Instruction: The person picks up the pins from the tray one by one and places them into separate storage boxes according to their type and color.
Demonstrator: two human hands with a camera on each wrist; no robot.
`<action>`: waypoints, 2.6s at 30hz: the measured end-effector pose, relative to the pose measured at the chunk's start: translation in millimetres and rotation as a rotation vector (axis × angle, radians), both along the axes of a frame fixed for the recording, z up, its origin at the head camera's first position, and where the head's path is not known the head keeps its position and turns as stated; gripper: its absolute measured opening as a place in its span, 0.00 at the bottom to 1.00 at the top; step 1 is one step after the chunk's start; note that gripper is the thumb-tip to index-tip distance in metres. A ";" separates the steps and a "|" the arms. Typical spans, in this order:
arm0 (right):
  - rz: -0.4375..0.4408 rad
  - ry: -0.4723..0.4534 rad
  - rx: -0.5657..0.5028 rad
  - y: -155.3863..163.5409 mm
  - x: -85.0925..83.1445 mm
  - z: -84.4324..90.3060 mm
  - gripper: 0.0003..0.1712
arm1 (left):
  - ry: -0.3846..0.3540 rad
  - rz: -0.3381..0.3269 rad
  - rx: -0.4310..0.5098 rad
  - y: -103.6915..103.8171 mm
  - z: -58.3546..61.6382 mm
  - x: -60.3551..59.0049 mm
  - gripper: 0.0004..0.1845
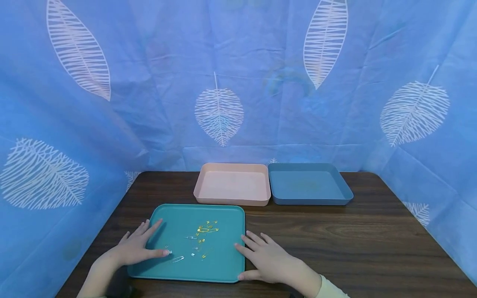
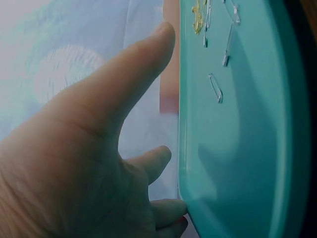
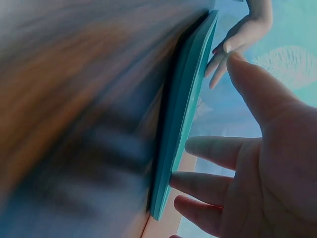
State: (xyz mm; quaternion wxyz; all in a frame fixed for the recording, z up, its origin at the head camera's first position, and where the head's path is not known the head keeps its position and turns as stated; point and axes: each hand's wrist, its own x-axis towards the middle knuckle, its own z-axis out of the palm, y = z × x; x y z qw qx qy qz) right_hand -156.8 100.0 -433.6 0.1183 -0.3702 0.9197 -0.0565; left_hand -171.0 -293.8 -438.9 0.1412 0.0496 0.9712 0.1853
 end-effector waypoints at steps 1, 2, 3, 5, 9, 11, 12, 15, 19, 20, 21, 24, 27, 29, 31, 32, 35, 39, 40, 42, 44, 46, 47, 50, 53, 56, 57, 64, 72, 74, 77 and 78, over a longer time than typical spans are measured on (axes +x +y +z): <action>-0.008 0.000 -0.001 4.1 0.7 0.0 0.45 | 0.003 -0.010 0.004 3.6 0.0 0.7 0.57; -0.014 0.002 -0.002 8.3 1.5 -0.1 0.45 | 0.005 -0.021 0.012 7.0 0.2 1.4 0.57; -0.022 0.002 -0.006 12.4 2.4 0.0 0.45 | 0.006 -0.035 0.022 10.3 0.4 2.1 0.57; -0.038 0.001 -0.013 20.5 4.3 0.3 0.46 | 0.010 -0.065 0.035 16.8 0.7 3.6 0.57; -0.065 0.005 -0.040 38.6 9.0 -0.4 0.46 | 0.007 -0.129 0.059 29.6 1.1 7.1 0.57; -0.075 0.016 -0.051 48.2 11.1 -1.4 0.47 | 0.004 -0.154 0.073 36.1 1.2 8.6 0.58; -0.079 0.025 -0.056 53.0 11.9 -2.1 0.47 | 0.000 -0.163 0.082 39.2 1.3 9.4 0.58; -0.087 0.053 -0.068 66.5 13.9 -4.6 0.47 | -0.009 -0.185 0.105 47.4 0.9 10.5 0.59; -0.101 0.079 -0.078 82.7 17.1 -7.3 0.47 | -0.011 -0.230 0.129 55.6 -2.0 8.7 0.60; -0.107 0.083 -0.080 86.5 18.1 -7.9 0.47 | -0.011 -0.245 0.134 57.6 -2.8 8.0 0.60; -0.111 0.088 -0.082 90.3 19.3 -8.5 0.47 | -0.012 -0.262 0.142 59.6 -3.4 7.4 0.61; -0.124 0.096 -0.094 101.2 22.6 -9.2 0.47 | -0.014 -0.304 0.146 66.8 -3.7 6.1 0.62; -0.128 0.106 -0.103 112.1 24.4 -10.6 0.47 | -0.023 -0.333 0.148 75.1 -2.9 5.0 0.62; -0.134 0.109 -0.106 119.3 25.0 -11.7 0.47 | -0.029 -0.346 0.142 81.0 -2.7 4.2 0.63; -0.142 0.112 -0.111 127.2 25.3 -13.3 0.48 | -0.032 -0.366 0.134 87.2 -3.3 2.4 0.64; -0.148 0.110 -0.119 131.1 25.5 -13.7 0.48 | -0.033 -0.375 0.127 90.4 -3.6 1.6 0.64; -0.159 0.115 -0.130 142.5 25.7 -16.4 0.48 | -0.028 -0.404 0.103 99.5 -5.1 -1.0 0.65; -0.172 0.124 -0.142 155.3 24.3 -18.9 0.48 | -0.017 -0.428 0.080 110.7 -6.1 -4.2 0.65; -0.167 0.148 -0.148 158.5 23.8 -19.4 0.48 | -0.012 -0.433 0.075 113.4 -6.4 -4.8 0.65; -0.161 0.167 -0.164 165.6 21.9 -19.7 0.48 | 0.005 -0.444 0.056 119.4 -7.2 -6.0 0.65; -0.165 0.158 -0.186 172.4 19.3 -18.9 0.49 | 0.021 -0.452 0.038 125.6 -7.5 -6.9 0.65; -0.171 0.139 -0.206 179.2 16.5 -18.4 0.49 | 0.031 -0.458 0.020 131.8 -7.9 -7.6 0.65; -0.181 0.111 -0.215 182.5 15.1 -17.7 0.50 | 0.034 -0.460 0.011 135.0 -8.0 -7.8 0.65; -0.208 0.054 -0.237 191.6 11.9 -16.4 0.51 | 0.040 -0.464 -0.010 144.3 -7.4 -7.9 0.64; -0.226 0.034 -0.245 201.1 9.7 -16.5 0.52 | 0.046 -0.467 -0.030 153.5 -7.3 -8.5 0.63; -0.245 0.012 -0.243 209.6 8.3 -16.8 0.52 | 0.055 -0.474 -0.057 161.4 -7.7 -9.6 0.63; -0.248 0.010 -0.243 212.1 8.1 -17.0 0.52 | 0.057 -0.477 -0.066 163.8 -8.0 -9.9 0.63; -0.260 0.013 -0.231 222.4 7.1 -18.1 0.53 | 0.051 -0.480 -0.087 174.3 -8.6 -9.9 0.62; -0.258 0.023 -0.197 221.2 3.4 -12.5 0.53 | 0.056 -0.515 -0.075 170.4 -5.3 -13.8 0.59; -0.257 0.028 -0.192 218.1 1.0 -8.4 0.52 | 0.074 -0.524 -0.075 166.8 -3.3 -17.7 0.57; -0.250 0.058 -0.198 212.2 -2.9 -1.1 0.50 | 0.112 -0.528 -0.066 160.0 0.8 -23.8 0.54; -0.243 0.073 -0.206 210.2 -4.3 1.3 0.50 | 0.126 -0.527 -0.055 157.7 2.8 -25.6 0.53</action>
